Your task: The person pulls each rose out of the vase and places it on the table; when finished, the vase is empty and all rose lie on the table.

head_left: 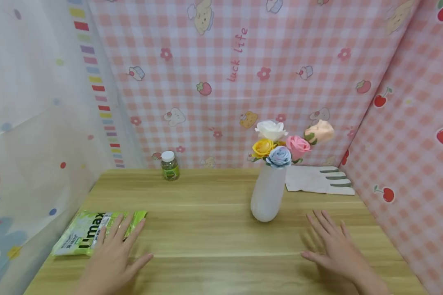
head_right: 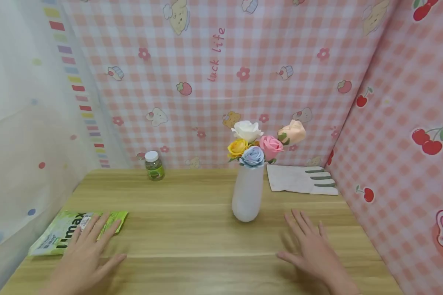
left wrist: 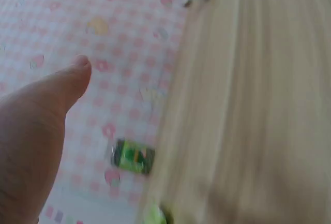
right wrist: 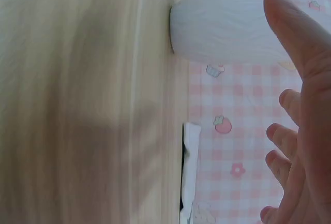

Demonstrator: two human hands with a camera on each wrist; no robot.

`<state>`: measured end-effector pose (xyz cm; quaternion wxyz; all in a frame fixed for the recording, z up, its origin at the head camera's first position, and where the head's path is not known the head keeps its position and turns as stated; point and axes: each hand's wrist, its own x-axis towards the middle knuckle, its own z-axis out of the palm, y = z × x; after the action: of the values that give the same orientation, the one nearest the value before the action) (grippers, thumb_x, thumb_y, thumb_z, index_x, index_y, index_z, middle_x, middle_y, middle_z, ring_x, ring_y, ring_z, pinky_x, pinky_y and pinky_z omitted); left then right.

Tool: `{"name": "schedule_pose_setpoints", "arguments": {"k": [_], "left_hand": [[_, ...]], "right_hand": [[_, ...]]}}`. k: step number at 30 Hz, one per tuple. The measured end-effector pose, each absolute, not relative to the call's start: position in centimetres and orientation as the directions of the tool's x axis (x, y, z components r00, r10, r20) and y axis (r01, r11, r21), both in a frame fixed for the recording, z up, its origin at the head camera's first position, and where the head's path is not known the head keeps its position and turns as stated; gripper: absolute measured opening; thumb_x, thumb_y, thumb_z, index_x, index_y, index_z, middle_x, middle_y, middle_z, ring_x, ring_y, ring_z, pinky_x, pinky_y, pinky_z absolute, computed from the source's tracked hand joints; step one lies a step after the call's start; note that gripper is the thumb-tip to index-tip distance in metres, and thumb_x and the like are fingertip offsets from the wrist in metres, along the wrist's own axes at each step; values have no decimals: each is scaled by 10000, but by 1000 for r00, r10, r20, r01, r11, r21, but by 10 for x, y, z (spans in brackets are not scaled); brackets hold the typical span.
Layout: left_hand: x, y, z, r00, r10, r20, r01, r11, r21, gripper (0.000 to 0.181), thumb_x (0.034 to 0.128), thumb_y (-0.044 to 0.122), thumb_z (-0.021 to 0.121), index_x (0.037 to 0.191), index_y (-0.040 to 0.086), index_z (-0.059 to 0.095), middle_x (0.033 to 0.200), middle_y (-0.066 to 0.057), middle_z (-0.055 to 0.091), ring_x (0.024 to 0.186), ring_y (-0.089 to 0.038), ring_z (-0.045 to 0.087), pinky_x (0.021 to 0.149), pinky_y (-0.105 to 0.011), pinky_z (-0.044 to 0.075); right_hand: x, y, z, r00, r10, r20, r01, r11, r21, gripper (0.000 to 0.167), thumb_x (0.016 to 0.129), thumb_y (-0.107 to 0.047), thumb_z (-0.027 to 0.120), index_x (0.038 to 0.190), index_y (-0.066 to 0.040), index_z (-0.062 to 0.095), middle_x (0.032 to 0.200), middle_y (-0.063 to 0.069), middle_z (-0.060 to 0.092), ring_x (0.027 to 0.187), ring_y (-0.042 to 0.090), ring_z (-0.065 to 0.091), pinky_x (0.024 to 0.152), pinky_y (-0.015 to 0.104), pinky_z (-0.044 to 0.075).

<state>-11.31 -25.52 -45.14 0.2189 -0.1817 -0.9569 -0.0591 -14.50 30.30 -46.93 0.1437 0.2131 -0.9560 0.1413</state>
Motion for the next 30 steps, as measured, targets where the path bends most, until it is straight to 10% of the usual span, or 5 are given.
{"name": "schedule_pose_setpoints", "arguments": {"k": [4, 13, 30], "left_hand": [[-129, -224, -439, -767, 377, 519, 475, 878, 63, 747, 825, 479, 691, 1435, 122, 448, 1472, -160, 393, 1366, -392, 309, 1039, -665, 248], [-173, -134, -410, -642, 447, 622, 702, 669, 244, 565, 892, 330, 668, 1366, 65, 513, 1354, -98, 533, 1256, -287, 483, 1058, -470, 362], [-277, -2, -367, -868, 315, 385, 465, 240, 852, 456, 899, 345, 679, 1256, 68, 617, 1181, -61, 649, 1057, -237, 609, 864, -399, 521]], "right_hand": [[-156, 297, -466, -865, -374, 334, -468, 842, -268, 1000, 740, -517, 782, 1531, -202, 256, 1556, 99, 271, 1432, 321, 194, 976, 755, 197], [-189, 279, -467, -833, -382, 399, -528, 765, -370, 953, 767, -450, 790, 1506, -99, 302, 1513, 136, 347, 1357, 375, 335, 1027, 597, 316], [-230, 247, -478, -920, -259, 293, -390, 548, -740, 960, 808, -352, 782, 1543, -198, 183, 1483, 122, 398, 1324, 314, 413, 1010, 605, 353]]}}
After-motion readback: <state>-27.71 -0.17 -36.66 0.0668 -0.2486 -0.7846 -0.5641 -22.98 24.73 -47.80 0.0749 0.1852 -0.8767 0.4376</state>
